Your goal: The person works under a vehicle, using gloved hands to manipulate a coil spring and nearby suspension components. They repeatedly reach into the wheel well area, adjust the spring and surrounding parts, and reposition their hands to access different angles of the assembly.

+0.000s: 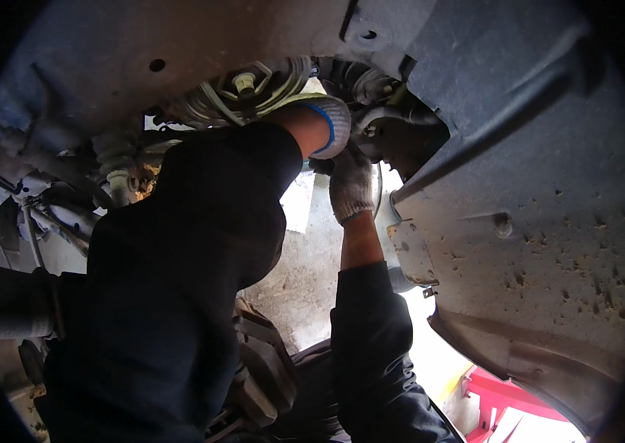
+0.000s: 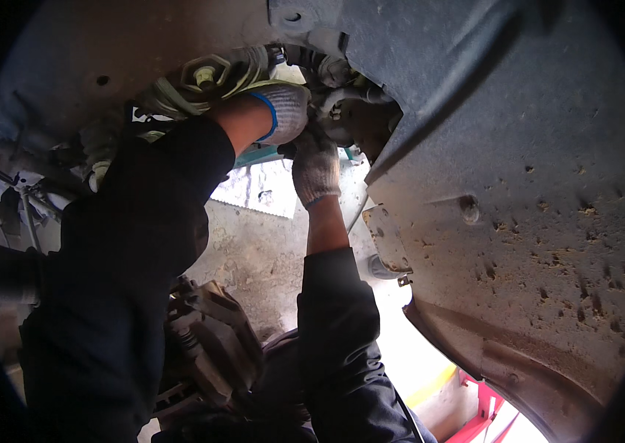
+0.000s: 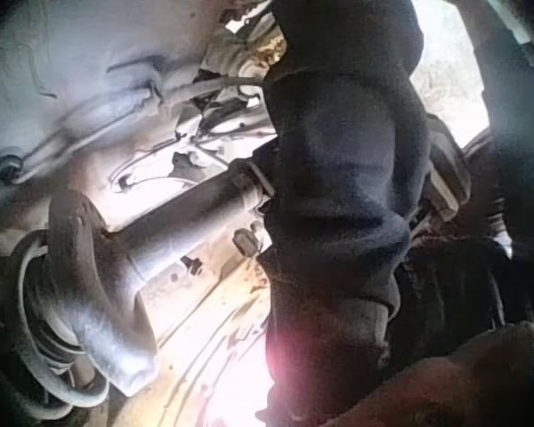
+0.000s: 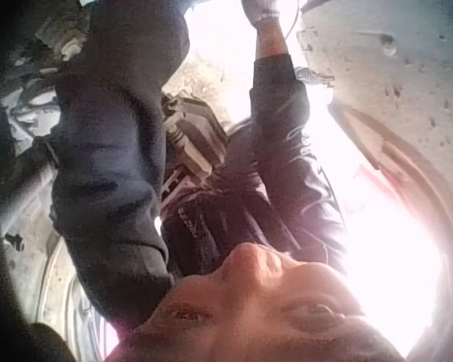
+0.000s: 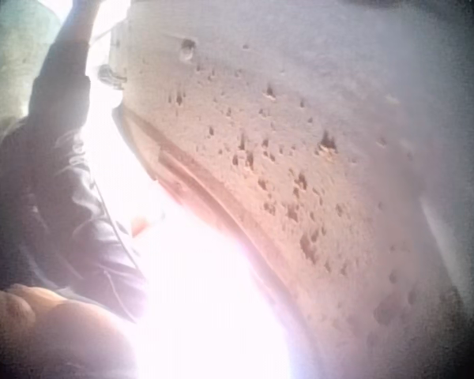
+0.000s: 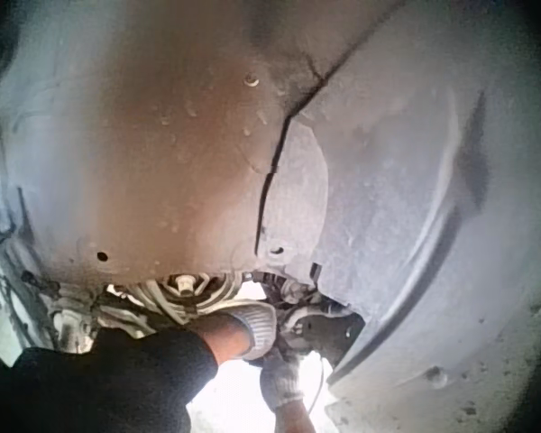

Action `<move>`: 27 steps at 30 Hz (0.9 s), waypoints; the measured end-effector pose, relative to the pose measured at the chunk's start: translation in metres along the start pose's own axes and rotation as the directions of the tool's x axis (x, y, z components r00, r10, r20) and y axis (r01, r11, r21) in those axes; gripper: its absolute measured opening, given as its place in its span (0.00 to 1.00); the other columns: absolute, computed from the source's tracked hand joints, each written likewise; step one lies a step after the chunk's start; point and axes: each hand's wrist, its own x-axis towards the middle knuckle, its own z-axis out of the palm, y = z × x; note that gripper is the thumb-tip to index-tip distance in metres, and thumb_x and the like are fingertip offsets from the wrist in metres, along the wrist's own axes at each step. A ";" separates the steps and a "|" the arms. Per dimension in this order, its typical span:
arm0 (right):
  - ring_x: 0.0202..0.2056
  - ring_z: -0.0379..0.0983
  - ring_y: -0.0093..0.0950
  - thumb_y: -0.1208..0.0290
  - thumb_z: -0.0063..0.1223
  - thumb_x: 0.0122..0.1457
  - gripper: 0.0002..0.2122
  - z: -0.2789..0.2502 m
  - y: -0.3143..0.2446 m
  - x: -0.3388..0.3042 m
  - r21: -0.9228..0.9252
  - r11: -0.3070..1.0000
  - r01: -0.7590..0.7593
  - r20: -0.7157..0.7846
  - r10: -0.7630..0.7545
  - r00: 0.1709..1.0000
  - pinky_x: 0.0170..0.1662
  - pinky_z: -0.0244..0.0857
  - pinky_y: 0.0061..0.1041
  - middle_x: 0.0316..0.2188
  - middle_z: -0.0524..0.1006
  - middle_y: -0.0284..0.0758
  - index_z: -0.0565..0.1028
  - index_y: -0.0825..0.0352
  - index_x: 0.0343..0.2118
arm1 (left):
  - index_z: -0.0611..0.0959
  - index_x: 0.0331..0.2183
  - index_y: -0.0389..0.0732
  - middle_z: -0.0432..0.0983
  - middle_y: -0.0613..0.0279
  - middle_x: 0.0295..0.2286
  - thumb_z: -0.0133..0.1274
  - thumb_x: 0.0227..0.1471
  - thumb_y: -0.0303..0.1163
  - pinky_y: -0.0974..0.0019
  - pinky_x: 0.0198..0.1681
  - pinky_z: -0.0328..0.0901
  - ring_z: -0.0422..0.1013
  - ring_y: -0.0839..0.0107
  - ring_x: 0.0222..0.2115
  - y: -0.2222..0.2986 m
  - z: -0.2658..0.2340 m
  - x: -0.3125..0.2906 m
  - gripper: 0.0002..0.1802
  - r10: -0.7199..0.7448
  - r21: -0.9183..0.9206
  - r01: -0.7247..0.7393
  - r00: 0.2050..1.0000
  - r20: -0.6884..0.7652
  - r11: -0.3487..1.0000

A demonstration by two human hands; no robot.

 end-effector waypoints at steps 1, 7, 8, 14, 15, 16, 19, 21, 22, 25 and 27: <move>0.38 0.78 0.25 0.70 0.48 0.68 0.12 -0.002 -0.001 0.000 0.114 0.988 -0.100 -0.013 0.102 0.995 0.43 0.73 0.26 0.40 0.81 0.35 0.77 0.71 0.47 | 0.88 0.39 0.39 0.83 0.49 0.37 0.50 0.54 0.32 0.54 0.46 0.72 0.80 0.53 0.39 0.003 0.001 -0.001 0.15 0.062 0.099 -0.063 0.998 0.020 0.993; 0.32 0.78 0.27 0.72 0.50 0.67 0.09 -0.009 0.011 0.006 0.012 0.988 -0.155 -0.105 0.155 0.982 0.37 0.73 0.26 0.34 0.82 0.38 0.78 0.72 0.40 | 0.89 0.39 0.40 0.84 0.49 0.38 0.52 0.53 0.32 0.55 0.46 0.73 0.80 0.52 0.40 0.015 0.002 -0.006 0.15 -0.217 -0.131 0.194 0.957 -0.192 0.972; 0.32 0.78 0.27 0.72 0.50 0.67 0.09 -0.009 0.014 0.007 0.146 0.972 -0.181 -0.069 0.193 0.979 0.37 0.73 0.26 0.34 0.82 0.38 0.78 0.72 0.40 | 0.89 0.39 0.40 0.84 0.50 0.39 0.51 0.54 0.32 0.55 0.47 0.73 0.80 0.53 0.40 0.014 0.002 -0.003 0.15 -0.126 0.042 0.131 0.986 -0.107 0.990; 0.30 0.80 0.29 0.73 0.54 0.64 0.07 -0.007 0.019 0.008 0.367 0.914 -0.175 -0.050 0.207 0.977 0.33 0.76 0.27 0.33 0.82 0.37 0.80 0.72 0.36 | 0.85 0.41 0.34 0.82 0.44 0.37 0.52 0.56 0.33 0.55 0.46 0.72 0.79 0.52 0.39 0.001 0.002 0.017 0.15 -0.096 -0.114 0.093 0.995 -0.024 0.989; 0.29 0.80 0.29 0.73 0.55 0.63 0.07 -0.006 0.017 0.010 0.341 0.924 -0.174 -0.084 0.214 0.973 0.33 0.75 0.27 0.31 0.82 0.37 0.80 0.73 0.37 | 0.84 0.42 0.34 0.82 0.46 0.36 0.52 0.57 0.33 0.56 0.45 0.72 0.79 0.53 0.38 0.001 0.003 0.017 0.15 -0.059 -0.065 0.058 0.998 -0.026 0.996; 0.28 0.80 0.29 0.73 0.55 0.63 0.08 -0.006 0.014 0.008 0.401 0.903 -0.155 -0.073 0.200 0.977 0.32 0.75 0.27 0.31 0.82 0.36 0.79 0.73 0.38 | 0.82 0.44 0.34 0.81 0.47 0.35 0.52 0.57 0.32 0.56 0.44 0.72 0.79 0.54 0.37 0.001 0.003 0.017 0.16 0.030 0.095 -0.034 0.998 0.047 0.995; 0.29 0.80 0.29 0.72 0.55 0.63 0.08 -0.005 0.006 0.006 0.443 0.876 -0.192 -0.045 0.236 0.971 0.32 0.75 0.27 0.30 0.82 0.37 0.80 0.73 0.38 | 0.76 0.50 0.33 0.79 0.45 0.34 0.52 0.53 0.27 0.54 0.44 0.71 0.78 0.51 0.37 0.003 0.006 0.006 0.22 -0.073 -0.012 0.072 0.989 -0.127 0.997; 0.28 0.80 0.28 0.72 0.54 0.63 0.09 -0.004 0.003 0.005 0.316 0.936 -0.157 -0.122 0.204 0.971 0.31 0.73 0.27 0.29 0.82 0.37 0.80 0.74 0.35 | 0.74 0.52 0.32 0.79 0.42 0.39 0.50 0.50 0.24 0.53 0.48 0.71 0.76 0.47 0.42 0.005 0.012 -0.003 0.25 -0.345 -0.584 0.171 0.917 -0.200 0.794; 0.27 0.79 0.28 0.72 0.53 0.62 0.09 -0.004 0.002 0.005 0.332 0.929 -0.165 -0.122 0.215 0.969 0.31 0.73 0.27 0.28 0.82 0.37 0.80 0.74 0.34 | 0.74 0.53 0.33 0.77 0.40 0.44 0.50 0.49 0.23 0.55 0.51 0.70 0.75 0.47 0.46 0.006 0.016 -0.006 0.26 -0.318 -0.540 0.111 0.897 -0.307 0.834; 0.25 0.79 0.29 0.72 0.54 0.62 0.10 -0.002 0.004 0.008 0.355 0.919 -0.170 -0.142 0.233 0.962 0.30 0.73 0.27 0.27 0.82 0.38 0.80 0.75 0.35 | 0.77 0.48 0.35 0.78 0.42 0.44 0.52 0.51 0.22 0.53 0.50 0.72 0.77 0.50 0.46 0.004 0.026 -0.008 0.20 -0.287 -0.571 -0.016 0.853 -0.436 0.821; 0.26 0.80 0.32 0.71 0.55 0.61 0.11 -0.002 0.010 0.010 0.449 0.879 -0.162 -0.102 0.230 0.968 0.29 0.75 0.29 0.27 0.82 0.39 0.79 0.75 0.38 | 0.77 0.49 0.35 0.78 0.41 0.44 0.52 0.51 0.21 0.53 0.51 0.72 0.77 0.49 0.46 0.003 0.033 -0.006 0.21 -0.312 -0.590 0.002 0.850 -0.425 0.807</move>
